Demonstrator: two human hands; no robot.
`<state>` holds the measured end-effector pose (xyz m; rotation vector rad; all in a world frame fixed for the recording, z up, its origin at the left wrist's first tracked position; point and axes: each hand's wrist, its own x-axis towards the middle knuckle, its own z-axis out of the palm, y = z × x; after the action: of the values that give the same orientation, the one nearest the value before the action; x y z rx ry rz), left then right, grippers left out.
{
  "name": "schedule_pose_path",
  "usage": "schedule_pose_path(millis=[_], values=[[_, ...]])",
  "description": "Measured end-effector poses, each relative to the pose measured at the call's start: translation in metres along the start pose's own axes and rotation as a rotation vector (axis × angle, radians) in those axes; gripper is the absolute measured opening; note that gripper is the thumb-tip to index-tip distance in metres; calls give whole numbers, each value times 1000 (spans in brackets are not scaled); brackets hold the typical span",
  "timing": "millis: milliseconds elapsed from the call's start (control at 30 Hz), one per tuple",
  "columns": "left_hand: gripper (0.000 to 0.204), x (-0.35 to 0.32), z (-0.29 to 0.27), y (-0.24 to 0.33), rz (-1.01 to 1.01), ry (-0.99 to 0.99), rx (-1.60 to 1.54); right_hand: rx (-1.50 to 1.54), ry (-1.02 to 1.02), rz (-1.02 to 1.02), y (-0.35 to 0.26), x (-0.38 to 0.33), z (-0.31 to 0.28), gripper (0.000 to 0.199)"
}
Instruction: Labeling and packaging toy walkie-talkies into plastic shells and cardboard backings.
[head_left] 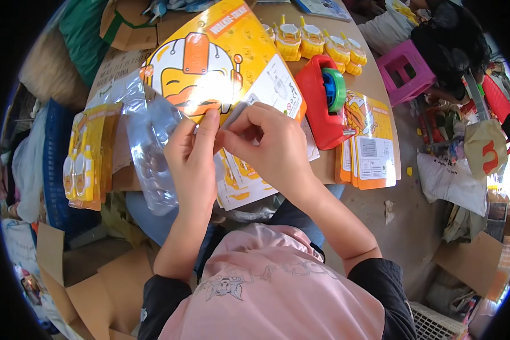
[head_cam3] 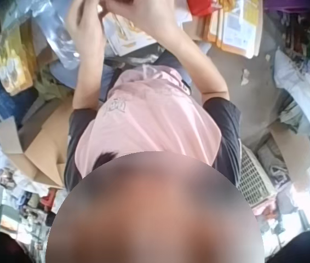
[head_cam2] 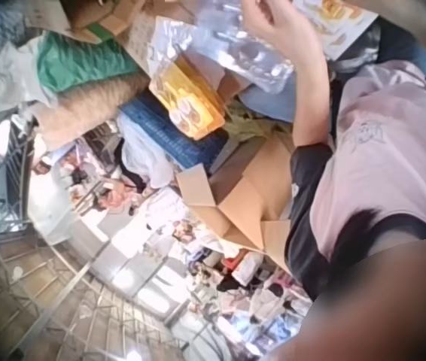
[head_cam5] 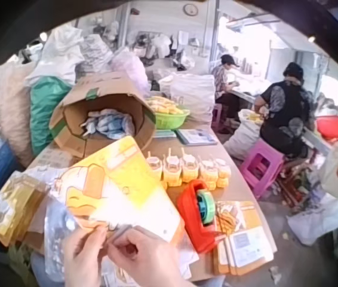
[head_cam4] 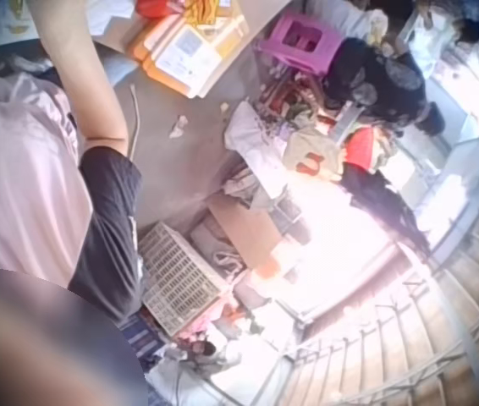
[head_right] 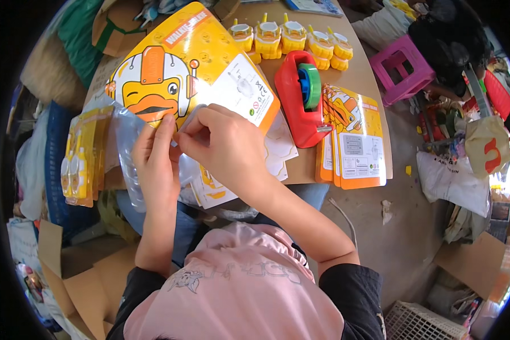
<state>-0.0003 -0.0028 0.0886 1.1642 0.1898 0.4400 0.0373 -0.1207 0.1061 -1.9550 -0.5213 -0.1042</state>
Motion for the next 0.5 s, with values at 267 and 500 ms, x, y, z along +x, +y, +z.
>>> schedule_pose_path(millis=[267,500], values=[[16,-1,-5,-2,-45,59,-77,-454,-79,-15,8,-2,-17,47],[20,10,-20,7,-143,38,-277,-74,473,-16,44,-33,-94,27]])
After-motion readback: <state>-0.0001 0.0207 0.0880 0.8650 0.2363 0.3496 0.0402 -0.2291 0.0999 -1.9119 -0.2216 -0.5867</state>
